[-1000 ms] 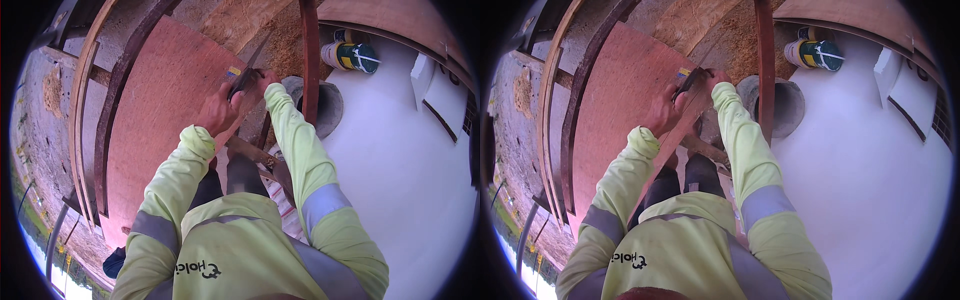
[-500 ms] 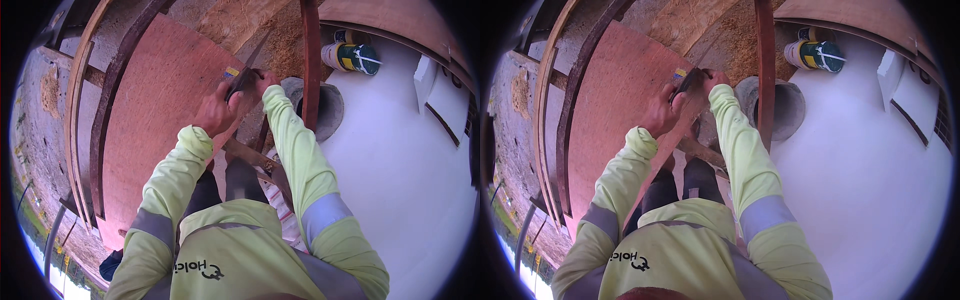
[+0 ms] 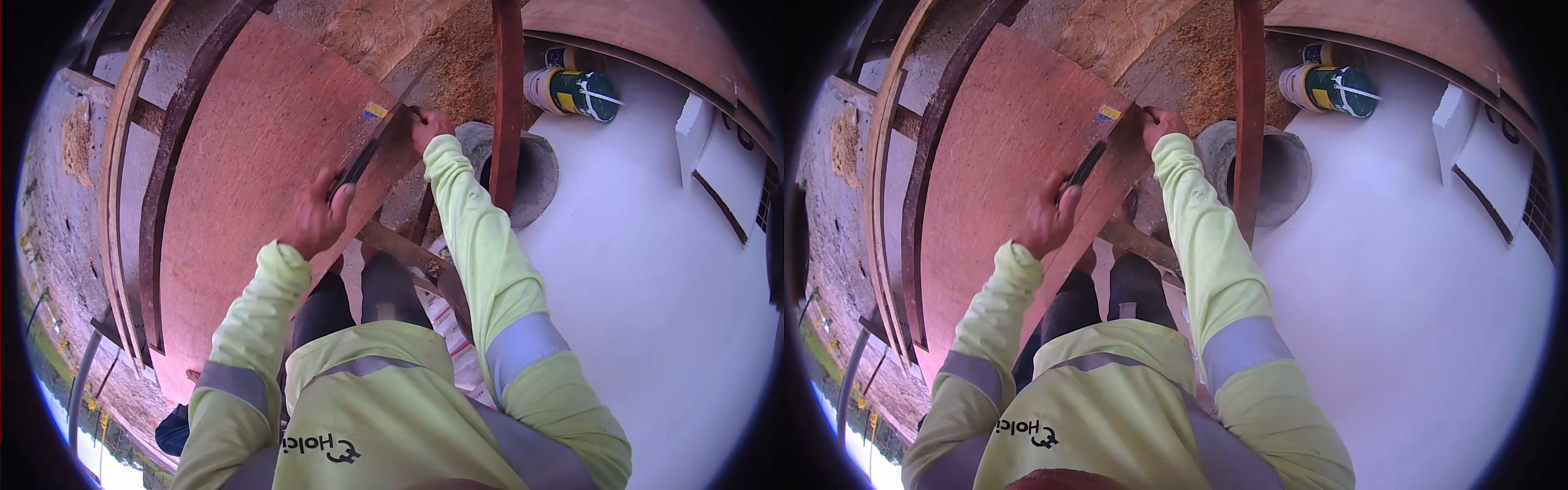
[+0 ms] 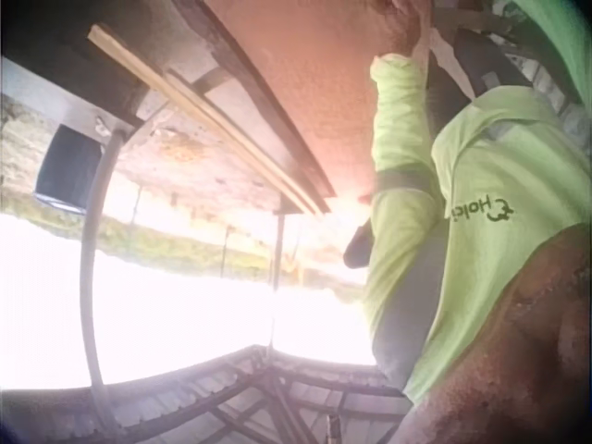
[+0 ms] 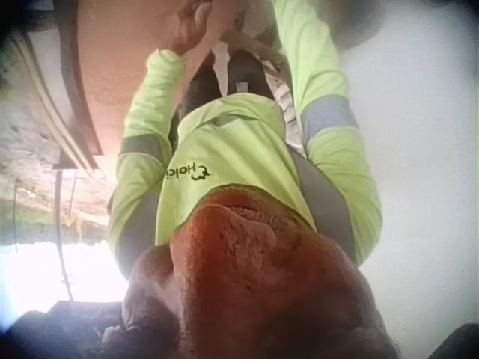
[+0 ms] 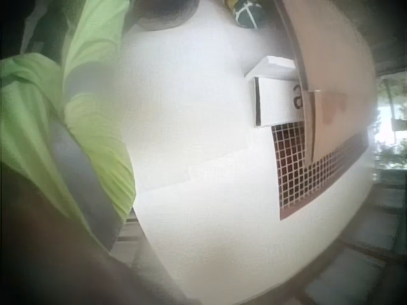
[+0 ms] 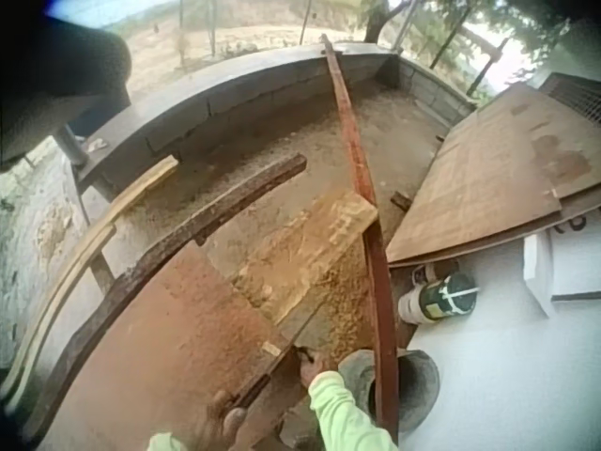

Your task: The person marks a line on a wood plank with a pencil and then saws the plank with a hand saw while another person assists by holding the wood.

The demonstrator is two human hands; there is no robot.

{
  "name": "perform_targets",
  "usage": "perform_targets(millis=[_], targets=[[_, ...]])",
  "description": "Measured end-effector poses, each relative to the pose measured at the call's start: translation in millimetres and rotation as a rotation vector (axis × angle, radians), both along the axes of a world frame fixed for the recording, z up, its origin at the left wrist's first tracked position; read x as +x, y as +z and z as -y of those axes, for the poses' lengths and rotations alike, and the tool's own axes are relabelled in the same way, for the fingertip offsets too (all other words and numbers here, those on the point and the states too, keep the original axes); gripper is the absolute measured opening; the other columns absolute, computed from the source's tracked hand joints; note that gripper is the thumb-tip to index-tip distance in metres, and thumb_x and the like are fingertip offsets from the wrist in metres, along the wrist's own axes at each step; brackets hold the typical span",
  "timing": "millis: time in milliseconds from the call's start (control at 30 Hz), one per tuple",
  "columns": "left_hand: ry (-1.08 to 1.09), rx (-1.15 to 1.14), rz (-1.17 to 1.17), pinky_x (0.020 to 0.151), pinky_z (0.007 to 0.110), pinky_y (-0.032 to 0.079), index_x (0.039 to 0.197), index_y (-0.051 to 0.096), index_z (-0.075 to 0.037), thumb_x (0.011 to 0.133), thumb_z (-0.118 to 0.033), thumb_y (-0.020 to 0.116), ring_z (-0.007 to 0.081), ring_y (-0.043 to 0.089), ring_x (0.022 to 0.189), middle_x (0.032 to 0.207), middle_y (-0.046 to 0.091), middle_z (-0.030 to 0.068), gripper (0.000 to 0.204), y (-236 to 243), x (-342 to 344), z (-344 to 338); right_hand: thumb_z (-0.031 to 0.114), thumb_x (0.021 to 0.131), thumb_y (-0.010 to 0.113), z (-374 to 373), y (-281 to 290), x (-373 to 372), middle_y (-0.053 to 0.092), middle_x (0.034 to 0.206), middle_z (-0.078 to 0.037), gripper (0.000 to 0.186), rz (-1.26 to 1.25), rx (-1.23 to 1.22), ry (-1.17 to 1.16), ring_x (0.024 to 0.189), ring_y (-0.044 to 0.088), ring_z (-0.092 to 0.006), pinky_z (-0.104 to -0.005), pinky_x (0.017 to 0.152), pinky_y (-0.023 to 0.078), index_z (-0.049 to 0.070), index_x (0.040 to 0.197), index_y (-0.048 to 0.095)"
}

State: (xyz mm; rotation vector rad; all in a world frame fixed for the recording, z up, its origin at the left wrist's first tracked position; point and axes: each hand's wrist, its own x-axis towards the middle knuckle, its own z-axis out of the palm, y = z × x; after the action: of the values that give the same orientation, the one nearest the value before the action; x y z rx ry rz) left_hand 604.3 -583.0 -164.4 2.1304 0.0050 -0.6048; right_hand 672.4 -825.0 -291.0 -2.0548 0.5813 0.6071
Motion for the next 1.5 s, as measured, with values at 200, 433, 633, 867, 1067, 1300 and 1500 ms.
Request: perform_targets(millis=[200,433,633,867,1067,1300,1500], targets=[[0.007,-0.047,-0.131,0.068,0.05,0.05,0.113,0.055,0.001,0.096,-0.031,0.056,0.0471,0.065,0.078,0.078,0.062,0.0301,0.036,35,-14,-2,0.031,0.093,0.058,2,3,-3,0.072,0.098,-0.02,0.034,0.0,-0.187,0.073,0.09,0.071,-0.0295,-0.0385,0.082,0.052,0.008,0.115,0.07],[-0.089,0.056,-0.27,0.064,0.044,0.053,0.123,0.051,0.002,0.096,-0.03,0.054,0.0436,0.068,0.072,0.079,0.065,0.024,0.042,122,-85,-83,0.03,0.093,0.061,13,-6,-9,0.07,0.098,-0.024,0.032,0.001,-0.091,-0.03,0.092,0.07,-0.0315,-0.0375,0.085,0.051,0.01,0.115,0.07],[-0.027,0.028,0.055,0.067,0.055,0.046,0.106,0.052,0.0,0.097,-0.033,0.056,0.0533,0.058,0.078,0.079,0.06,0.0332,0.035,-16,33,42,0.035,0.089,0.062,-6,-1,2,0.069,0.101,-0.022,0.034,0.032,-0.066,0.002,0.095,0.068,-0.039,-0.0405,0.084,0.053,0.014,0.115,0.071],[-0.079,0.052,-0.349,0.068,0.046,0.054,0.122,0.051,0.001,0.095,-0.026,0.056,0.0431,0.069,0.074,0.078,0.065,0.0232,0.039,123,-82,-80,0.036,0.092,0.061,20,4,-7,0.07,0.105,-0.021,0.036,-0.013,-0.14,0.007,0.1,0.068,-0.0342,-0.0392,0.09,0.051,0.012,0.117,0.07],[-0.065,0.011,-0.198,0.068,0.048,0.052,0.117,0.052,0.001,0.096,-0.026,0.055,0.0476,0.065,0.077,0.081,0.064,0.028,0.034,44,-37,-38,0.031,0.092,0.06,0,17,0,0.068,0.095,-0.024,0.032,0.045,-0.165,0.064,0.087,0.068,-0.0381,-0.0421,0.078,0.052,0.008,0.112,0.07],[-0.047,-0.045,-0.154,0.066,0.05,0.049,0.116,0.052,0.001,0.096,-0.032,0.055,0.048,0.064,0.075,0.075,0.062,0.0292,0.038,30,-15,-10,0.032,0.091,0.06,9,7,4,0.07,0.101,-0.021,0.035,0.004,-0.085,-0.018,0.095,0.069,-0.0355,-0.0401,0.084,0.052,0.007,0.113,0.071],[-0.068,0.083,-0.391,0.065,0.048,0.052,0.121,0.052,0.001,0.095,-0.028,0.054,0.0448,0.067,0.072,0.077,0.064,0.0253,0.039,131,-96,-97,0.032,0.091,0.062,12,-2,-7,0.071,0.102,-0.021,0.036,0.013,-0.168,0.012,0.096,0.069,-0.0345,-0.0388,0.088,0.051,0.005,0.112,0.07]])
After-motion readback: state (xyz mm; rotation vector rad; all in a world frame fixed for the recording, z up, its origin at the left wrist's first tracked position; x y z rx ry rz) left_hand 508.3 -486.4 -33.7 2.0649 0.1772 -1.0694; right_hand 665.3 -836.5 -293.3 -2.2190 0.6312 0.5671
